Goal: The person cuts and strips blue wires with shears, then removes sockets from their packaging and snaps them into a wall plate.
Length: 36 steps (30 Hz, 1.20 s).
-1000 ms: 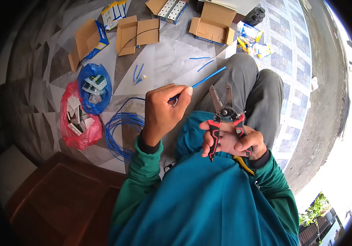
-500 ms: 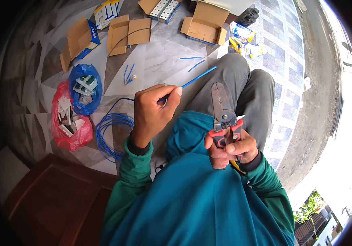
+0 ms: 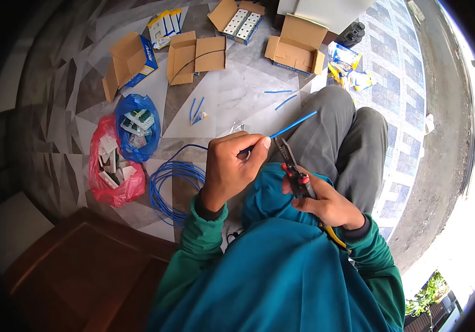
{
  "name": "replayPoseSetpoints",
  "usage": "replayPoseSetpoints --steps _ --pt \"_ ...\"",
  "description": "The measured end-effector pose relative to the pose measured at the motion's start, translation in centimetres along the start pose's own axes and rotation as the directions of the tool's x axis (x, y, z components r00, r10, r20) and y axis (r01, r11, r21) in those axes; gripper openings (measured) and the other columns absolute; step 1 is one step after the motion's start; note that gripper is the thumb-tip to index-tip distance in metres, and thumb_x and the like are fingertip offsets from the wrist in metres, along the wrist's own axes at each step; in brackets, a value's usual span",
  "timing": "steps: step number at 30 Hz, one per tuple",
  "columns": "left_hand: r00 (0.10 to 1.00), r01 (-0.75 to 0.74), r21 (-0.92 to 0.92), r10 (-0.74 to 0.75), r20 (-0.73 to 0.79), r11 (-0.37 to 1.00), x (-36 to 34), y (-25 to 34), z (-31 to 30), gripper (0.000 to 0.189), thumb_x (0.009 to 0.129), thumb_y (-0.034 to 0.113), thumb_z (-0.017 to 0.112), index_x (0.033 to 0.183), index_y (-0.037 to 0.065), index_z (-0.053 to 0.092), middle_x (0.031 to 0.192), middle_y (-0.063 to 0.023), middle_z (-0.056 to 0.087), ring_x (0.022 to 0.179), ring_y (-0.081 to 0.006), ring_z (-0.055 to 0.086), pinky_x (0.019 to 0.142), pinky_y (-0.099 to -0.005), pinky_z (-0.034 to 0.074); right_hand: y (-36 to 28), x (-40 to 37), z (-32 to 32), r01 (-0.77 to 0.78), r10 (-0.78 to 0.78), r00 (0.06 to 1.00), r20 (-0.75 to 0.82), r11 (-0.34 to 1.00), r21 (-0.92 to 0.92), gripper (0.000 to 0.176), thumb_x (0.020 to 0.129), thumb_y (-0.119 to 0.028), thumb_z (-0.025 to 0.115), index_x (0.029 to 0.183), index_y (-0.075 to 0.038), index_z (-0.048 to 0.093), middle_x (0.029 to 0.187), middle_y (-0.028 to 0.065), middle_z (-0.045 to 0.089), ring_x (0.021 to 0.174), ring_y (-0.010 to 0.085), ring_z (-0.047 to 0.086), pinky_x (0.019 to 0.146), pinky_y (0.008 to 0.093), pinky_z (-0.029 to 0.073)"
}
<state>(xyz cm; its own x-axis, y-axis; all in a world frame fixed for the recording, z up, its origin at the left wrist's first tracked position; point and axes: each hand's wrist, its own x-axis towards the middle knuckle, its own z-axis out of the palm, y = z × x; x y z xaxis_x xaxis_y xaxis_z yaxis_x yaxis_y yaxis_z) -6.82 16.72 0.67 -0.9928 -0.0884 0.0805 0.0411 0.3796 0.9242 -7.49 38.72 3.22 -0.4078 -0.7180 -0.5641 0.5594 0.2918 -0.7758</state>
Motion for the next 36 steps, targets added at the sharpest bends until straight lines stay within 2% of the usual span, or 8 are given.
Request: replayPoseSetpoints --steps 14,16,19,29,31,33,34,36 --pt "0.996 -0.021 0.024 0.019 0.088 1.0 0.0 0.7 0.0 0.013 0.085 0.008 0.063 0.08 -0.004 0.066 0.057 -0.0073 0.054 0.048 -0.0121 0.044 0.045 -0.0289 0.032 -0.9 1.8 0.6 0.054 -0.053 0.998 -0.044 0.998 0.022 0.065 0.082 -0.006 0.059 0.14 0.003 0.031 0.102 0.0084 0.049 0.097 0.0176 0.047 0.089 0.0284 0.04" --pt "0.991 -0.015 0.077 0.005 0.132 0.997 0.1 0.8 -0.1 0.017 0.087 0.015 0.062 0.079 0.002 0.067 0.06 -0.0103 0.058 0.049 -0.024 0.054 0.046 -0.0337 0.039 -0.9 1.9 0.6 0.048 -0.047 0.997 -0.062 0.998 0.027 0.064 0.082 -0.005 0.059 0.14 0.003 0.032 0.102 0.0088 0.049 0.097 0.0178 0.047 0.089 0.0284 0.04" --pt "0.989 -0.003 0.07 -0.007 0.145 0.998 0.2 1.0 -0.3 0.018 0.088 0.015 0.061 0.079 0.001 0.067 0.061 -0.011 0.058 0.05 -0.0248 0.055 0.048 -0.0338 0.04 -0.7 2.2 0.5 0.053 -0.052 0.997 -0.064 0.999 0.012 0.064 0.082 -0.006 0.059 0.139 0.003 0.032 0.101 0.0088 0.048 0.095 0.0171 0.047 0.088 0.0287 0.041" --pt "0.989 -0.047 0.106 0.032 0.141 0.993 0.0 0.3 -0.9 0.018 0.091 0.014 0.058 0.083 -0.001 0.066 0.062 -0.0102 0.058 0.051 -0.0228 0.055 0.05 -0.0323 0.041 1.0 4.3 0.1 0.116 -0.16 0.965 -0.206 0.97 -0.212 0.043 0.079 -0.008 0.063 0.119 0.002 0.051 0.076 0.0052 0.048 0.068 0.0175 0.047 0.066 0.03 0.042" --pt "0.994 0.106 -0.017 -0.106 -0.019 0.994 -0.3 0.0 -1.0 0.019 0.093 0.013 0.056 0.088 -0.002 0.066 0.064 -0.0093 0.057 0.054 -0.0175 0.053 0.052 -0.0308 0.041 1.4 4.0 -0.5 0.136 -0.193 0.948 -0.254 0.965 -0.226 0.041 0.076 -0.008 0.064 0.115 0.003 0.053 0.073 0.0063 0.049 0.064 0.0198 0.048 0.064 0.0317 0.042" --pt "0.994 0.112 -0.031 -0.113 -0.01 0.993 -0.2 0.1 -1.7 0.018 0.094 0.012 0.055 0.092 -0.003 0.064 0.067 -0.0095 0.057 0.056 -0.0159 0.053 0.053 -0.0299 0.042 1.9 1.3 -1.3 0.12 -0.348 0.9 -0.261 0.775 -0.621 0.046 0.07 -0.009 0.067 0.112 0.003 0.053 0.077 0.0107 0.053 0.07 0.0273 0.054 0.066 0.0365 0.043" --pt "0.991 0.131 -0.043 -0.131 -0.003 0.99 -0.4 0.0 -2.1 0.018 0.094 0.012 0.054 0.096 -0.003 0.063 0.069 -0.0097 0.058 0.058 -0.0142 0.052 0.055 -0.0289 0.042 2.0 -0.2 -1.5 -0.022 -0.399 0.859 -0.32 0.595 -0.803 0.051 0.065 -0.012 0.07 0.111 0.004 0.054 0.094 0.016 0.057 0.085 0.0339 0.056 0.074 0.0412 0.044" --pt "0.993 0.113 -0.08 -0.11 0.052 0.99 -0.6 -1.3 -2.2 0.019 0.095 0.011 0.052 0.105 -0.003 0.061 0.077 -0.0108 0.062 0.063 -0.0146 0.056 0.058 -0.0284 0.044 2.6 -2.3 -2.3 -0.353 -0.296 0.86 -0.416 0.244 -0.903 0.056 0.063 -0.017 0.074 0.111 0.004 0.054 0.108 0.0164 0.054 0.1 0.0345 0.052 0.085 0.0434 0.042"
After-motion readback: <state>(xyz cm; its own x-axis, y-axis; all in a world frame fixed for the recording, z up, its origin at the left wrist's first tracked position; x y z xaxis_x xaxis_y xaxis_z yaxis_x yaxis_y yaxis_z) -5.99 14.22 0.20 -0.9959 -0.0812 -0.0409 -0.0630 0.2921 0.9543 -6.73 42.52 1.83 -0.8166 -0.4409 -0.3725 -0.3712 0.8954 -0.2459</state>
